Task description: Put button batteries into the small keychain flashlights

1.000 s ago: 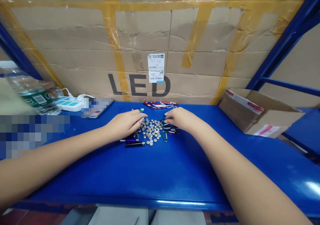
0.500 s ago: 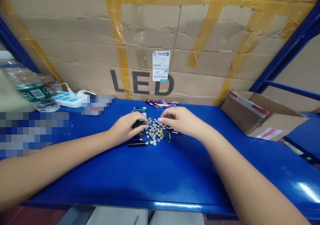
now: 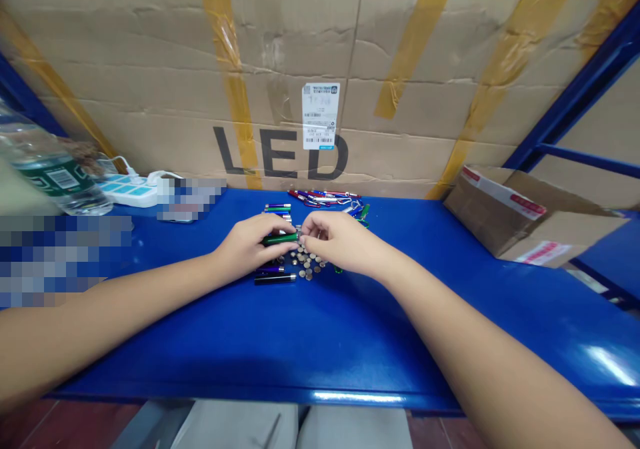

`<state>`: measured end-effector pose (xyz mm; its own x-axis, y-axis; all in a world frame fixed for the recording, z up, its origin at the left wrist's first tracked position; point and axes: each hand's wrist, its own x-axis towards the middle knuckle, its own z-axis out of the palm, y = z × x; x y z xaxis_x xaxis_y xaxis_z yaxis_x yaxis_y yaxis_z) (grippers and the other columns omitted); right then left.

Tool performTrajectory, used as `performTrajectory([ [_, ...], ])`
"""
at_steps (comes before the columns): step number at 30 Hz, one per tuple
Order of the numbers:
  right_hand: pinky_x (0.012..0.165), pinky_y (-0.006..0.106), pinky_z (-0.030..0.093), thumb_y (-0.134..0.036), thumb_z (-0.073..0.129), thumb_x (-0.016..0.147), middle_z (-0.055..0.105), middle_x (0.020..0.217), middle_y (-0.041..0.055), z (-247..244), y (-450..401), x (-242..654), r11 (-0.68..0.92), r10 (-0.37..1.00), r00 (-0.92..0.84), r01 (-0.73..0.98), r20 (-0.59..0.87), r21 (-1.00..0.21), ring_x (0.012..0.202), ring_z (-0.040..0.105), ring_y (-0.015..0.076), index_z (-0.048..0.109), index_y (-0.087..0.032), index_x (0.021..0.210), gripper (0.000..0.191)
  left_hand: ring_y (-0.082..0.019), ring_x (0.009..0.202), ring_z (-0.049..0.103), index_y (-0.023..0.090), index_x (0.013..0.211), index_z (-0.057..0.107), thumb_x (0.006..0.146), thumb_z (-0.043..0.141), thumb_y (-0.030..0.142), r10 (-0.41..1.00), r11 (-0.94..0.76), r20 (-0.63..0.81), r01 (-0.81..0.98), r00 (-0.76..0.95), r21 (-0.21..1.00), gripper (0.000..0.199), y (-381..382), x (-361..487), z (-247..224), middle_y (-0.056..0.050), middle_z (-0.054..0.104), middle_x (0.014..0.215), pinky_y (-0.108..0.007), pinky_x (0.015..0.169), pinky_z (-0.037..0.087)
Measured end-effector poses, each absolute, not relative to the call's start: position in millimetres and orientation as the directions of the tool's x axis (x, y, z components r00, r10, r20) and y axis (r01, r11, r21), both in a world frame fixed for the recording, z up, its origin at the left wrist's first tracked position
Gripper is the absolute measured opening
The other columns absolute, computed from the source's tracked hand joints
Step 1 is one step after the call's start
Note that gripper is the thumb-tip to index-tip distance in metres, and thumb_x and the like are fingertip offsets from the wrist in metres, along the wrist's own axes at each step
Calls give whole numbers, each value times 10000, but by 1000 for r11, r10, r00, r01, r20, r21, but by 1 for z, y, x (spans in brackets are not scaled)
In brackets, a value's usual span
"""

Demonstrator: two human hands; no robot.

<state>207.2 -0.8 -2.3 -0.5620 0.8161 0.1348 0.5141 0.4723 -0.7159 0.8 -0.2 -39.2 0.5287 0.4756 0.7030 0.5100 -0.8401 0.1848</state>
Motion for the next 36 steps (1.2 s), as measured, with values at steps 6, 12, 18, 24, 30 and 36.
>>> performTrajectory([
  [6, 481, 209, 386, -132, 485, 722, 602, 647, -24, 0, 3, 213, 395, 855, -507, 502, 108, -769, 545, 541, 103, 566, -197, 783, 121, -152, 902, 647, 170, 966, 642, 872, 602, 303, 493, -821, 698, 543, 520, 175, 168, 3, -1, -38, -44, 707, 943, -277, 837, 488],
  [12, 444, 211, 364, -108, 450, 710, 568, 644, -35, 0, 2, 213, 337, 850, -524, 467, 51, -817, 512, 518, 96, 540, -216, 790, 161, -154, 911, 651, 164, 1014, 645, 946, 469, 382, 511, -817, 655, 552, 557, 168, 288, 5, -6, -36, -55, 710, 974, -267, 814, 482],
  [18, 444, 220, 348, -164, 501, 786, 535, 593, -38, -4, 1, 209, 361, 855, -511, 468, 86, -807, 493, 479, 104, 523, -217, 799, 59, -150, 806, 642, 158, 961, 650, 978, 349, 413, 562, -792, 585, 585, 584, 176, 395, 6, -3, -34, -41, 701, 857, -246, 715, 459],
  [24, 497, 241, 354, -240, 553, 838, 557, 611, -23, -8, 4, 207, 427, 877, -438, 517, 199, -742, 531, 497, 115, 537, -204, 781, 69, -145, 793, 643, 171, 1032, 611, 898, 520, 437, 704, -687, 546, 629, 454, 363, 311, 8, -3, -33, -18, 693, 889, -229, 688, 466],
  [30, 515, 245, 351, -272, 547, 850, 577, 657, -9, -12, 8, 213, 449, 869, -441, 511, 224, -733, 559, 504, 117, 556, -204, 783, 96, -151, 905, 638, 193, 1005, 637, 917, 513, 389, 631, -743, 618, 597, 470, 305, 248, 6, -4, -33, -13, 694, 975, -253, 798, 458],
  [36, 534, 255, 335, -269, 530, 854, 579, 646, -17, -13, 5, 210, 572, 814, -498, 596, 299, -564, 553, 493, 122, 544, -216, 806, 73, -135, 625, 558, 166, 653, 565, 980, 298, 428, 692, -681, 534, 685, 486, 258, 496, 9, -6, -29, 7, 601, 600, -282, 694, 387],
])
